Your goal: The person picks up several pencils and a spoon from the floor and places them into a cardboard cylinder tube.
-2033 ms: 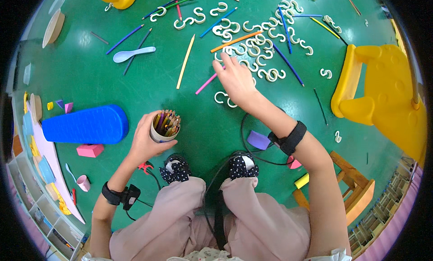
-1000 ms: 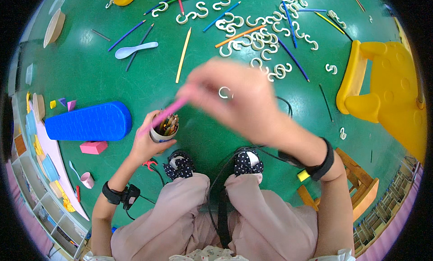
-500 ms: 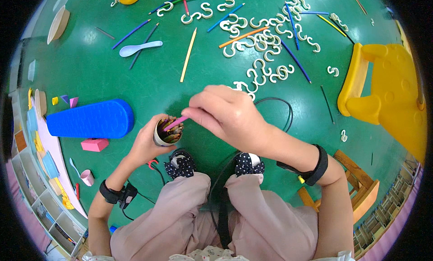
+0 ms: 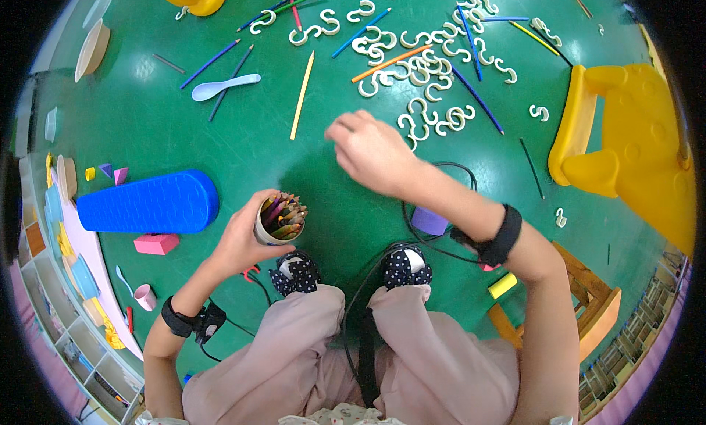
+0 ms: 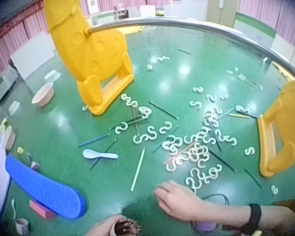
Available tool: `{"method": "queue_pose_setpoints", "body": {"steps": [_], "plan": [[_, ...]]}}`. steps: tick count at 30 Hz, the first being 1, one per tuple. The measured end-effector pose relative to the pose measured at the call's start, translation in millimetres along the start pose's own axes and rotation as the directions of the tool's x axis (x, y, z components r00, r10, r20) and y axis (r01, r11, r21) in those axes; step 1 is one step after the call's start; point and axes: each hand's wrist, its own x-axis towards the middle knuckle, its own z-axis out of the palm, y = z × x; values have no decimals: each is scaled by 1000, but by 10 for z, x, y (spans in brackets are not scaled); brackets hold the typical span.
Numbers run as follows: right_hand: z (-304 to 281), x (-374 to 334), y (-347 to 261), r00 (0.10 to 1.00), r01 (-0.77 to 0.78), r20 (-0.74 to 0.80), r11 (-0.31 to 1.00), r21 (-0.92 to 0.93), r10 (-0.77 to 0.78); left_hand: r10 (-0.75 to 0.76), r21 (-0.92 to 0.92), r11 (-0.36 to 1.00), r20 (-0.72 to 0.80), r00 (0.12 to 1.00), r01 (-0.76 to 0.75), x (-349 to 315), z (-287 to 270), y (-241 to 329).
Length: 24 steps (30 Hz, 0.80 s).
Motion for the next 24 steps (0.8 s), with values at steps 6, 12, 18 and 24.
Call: {"method": "queue_pose_setpoints", "body": {"steps": [6,12,18,24], "plan": [[404,650,224,997,46,-38,936,-348,-63,-105,119,988,42,994,99,-28,-17,-89],[538,920,388,1000,18,11,782,-623,-14,-199,85,978,74,977,193,-163,-50,-145],[525,548,512,938,122,-149,699,-705,-314,-139,66,989,57,989,136,-196,17,-230],[442,631,685,983,132,-3,709,-693,-185,-82,66,995,74,994,77,-96,18,-163]]}}
